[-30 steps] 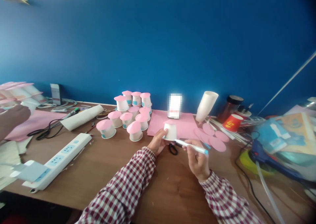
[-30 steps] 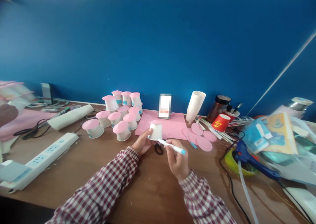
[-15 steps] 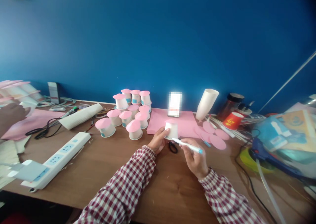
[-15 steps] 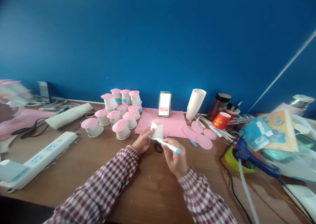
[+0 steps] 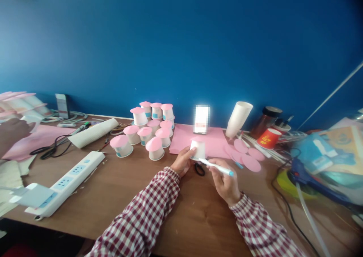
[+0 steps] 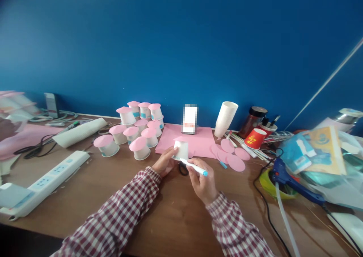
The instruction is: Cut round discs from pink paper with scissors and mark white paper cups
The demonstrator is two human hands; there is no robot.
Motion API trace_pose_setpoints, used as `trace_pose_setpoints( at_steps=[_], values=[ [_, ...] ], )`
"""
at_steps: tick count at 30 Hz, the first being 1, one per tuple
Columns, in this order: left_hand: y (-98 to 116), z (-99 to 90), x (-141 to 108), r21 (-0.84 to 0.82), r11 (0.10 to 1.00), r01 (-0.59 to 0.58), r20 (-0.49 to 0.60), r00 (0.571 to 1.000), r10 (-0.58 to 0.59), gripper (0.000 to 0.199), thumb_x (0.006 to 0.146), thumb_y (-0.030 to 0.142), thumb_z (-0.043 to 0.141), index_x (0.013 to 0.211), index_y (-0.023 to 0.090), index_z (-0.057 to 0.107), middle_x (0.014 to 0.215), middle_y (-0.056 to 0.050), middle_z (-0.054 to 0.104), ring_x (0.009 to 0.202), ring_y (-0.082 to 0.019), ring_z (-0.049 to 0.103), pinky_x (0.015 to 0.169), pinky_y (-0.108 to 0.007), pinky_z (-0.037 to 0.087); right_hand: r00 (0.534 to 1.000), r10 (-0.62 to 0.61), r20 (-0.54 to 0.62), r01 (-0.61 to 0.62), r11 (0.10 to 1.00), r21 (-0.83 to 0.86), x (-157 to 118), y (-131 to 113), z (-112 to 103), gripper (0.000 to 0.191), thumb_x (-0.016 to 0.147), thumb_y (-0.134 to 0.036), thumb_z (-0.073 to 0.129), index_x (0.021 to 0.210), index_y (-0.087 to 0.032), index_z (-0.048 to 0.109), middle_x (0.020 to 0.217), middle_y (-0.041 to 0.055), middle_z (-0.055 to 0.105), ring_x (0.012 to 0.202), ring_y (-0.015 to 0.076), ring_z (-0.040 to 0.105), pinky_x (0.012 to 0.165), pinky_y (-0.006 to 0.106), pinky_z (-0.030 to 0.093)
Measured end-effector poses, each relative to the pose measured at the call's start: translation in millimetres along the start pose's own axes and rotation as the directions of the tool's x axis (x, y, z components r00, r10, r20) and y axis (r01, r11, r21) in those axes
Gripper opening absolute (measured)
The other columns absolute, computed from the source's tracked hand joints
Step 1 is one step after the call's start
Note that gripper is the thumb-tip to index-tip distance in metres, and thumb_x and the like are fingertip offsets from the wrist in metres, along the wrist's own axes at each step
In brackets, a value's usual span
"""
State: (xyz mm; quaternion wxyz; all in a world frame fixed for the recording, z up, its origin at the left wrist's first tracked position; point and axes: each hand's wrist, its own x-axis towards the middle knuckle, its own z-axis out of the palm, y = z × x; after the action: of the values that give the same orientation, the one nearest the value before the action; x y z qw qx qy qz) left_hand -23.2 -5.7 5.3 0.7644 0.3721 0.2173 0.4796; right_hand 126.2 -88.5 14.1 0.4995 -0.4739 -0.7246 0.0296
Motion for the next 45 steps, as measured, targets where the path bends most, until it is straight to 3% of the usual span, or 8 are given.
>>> trace_pose_setpoints(
  at_steps=[19, 45],
  values=[
    [0.7, 0.9, -0.7, 0.028, 1.0, 0.003, 0.0, 1.0, -0.003, 0.028, 0.074, 0.035, 0.065, 0.087, 0.01, 0.061, 0.072, -0.006, 0.06, 0.066, -0.015, 0.056, 0.066, -0.028, 0.044, 0.999, -0.035, -0.01, 0.035, 0.999, -0.032, 1.1, -1.1, 1.1, 0.016, 0.088, -0.024, 0.047, 0.098, -0.018, 0.057, 0.087, 0.0082, 0.067, 0.079, 0.0205, 0.066, 0.071, 0.033, 0.054],
    [-0.8, -0.7, 0.4, 0.023, 1.0, 0.014, -0.023, 1.0, -0.014, 0.03, 0.073, 0.034, 0.066, 0.091, 0.011, 0.062, 0.074, -0.005, 0.061, 0.068, -0.015, 0.057, 0.066, -0.028, 0.044, 0.999, -0.008, 0.034, 0.009, 1.0, -0.02, 4.8, -7.1, -0.9, 0.016, 0.09, -0.024, 0.043, 0.093, -0.018, 0.058, 0.081, 0.0066, 0.066, 0.072, 0.0179, 0.064, 0.067, 0.029, 0.052]
  ],
)
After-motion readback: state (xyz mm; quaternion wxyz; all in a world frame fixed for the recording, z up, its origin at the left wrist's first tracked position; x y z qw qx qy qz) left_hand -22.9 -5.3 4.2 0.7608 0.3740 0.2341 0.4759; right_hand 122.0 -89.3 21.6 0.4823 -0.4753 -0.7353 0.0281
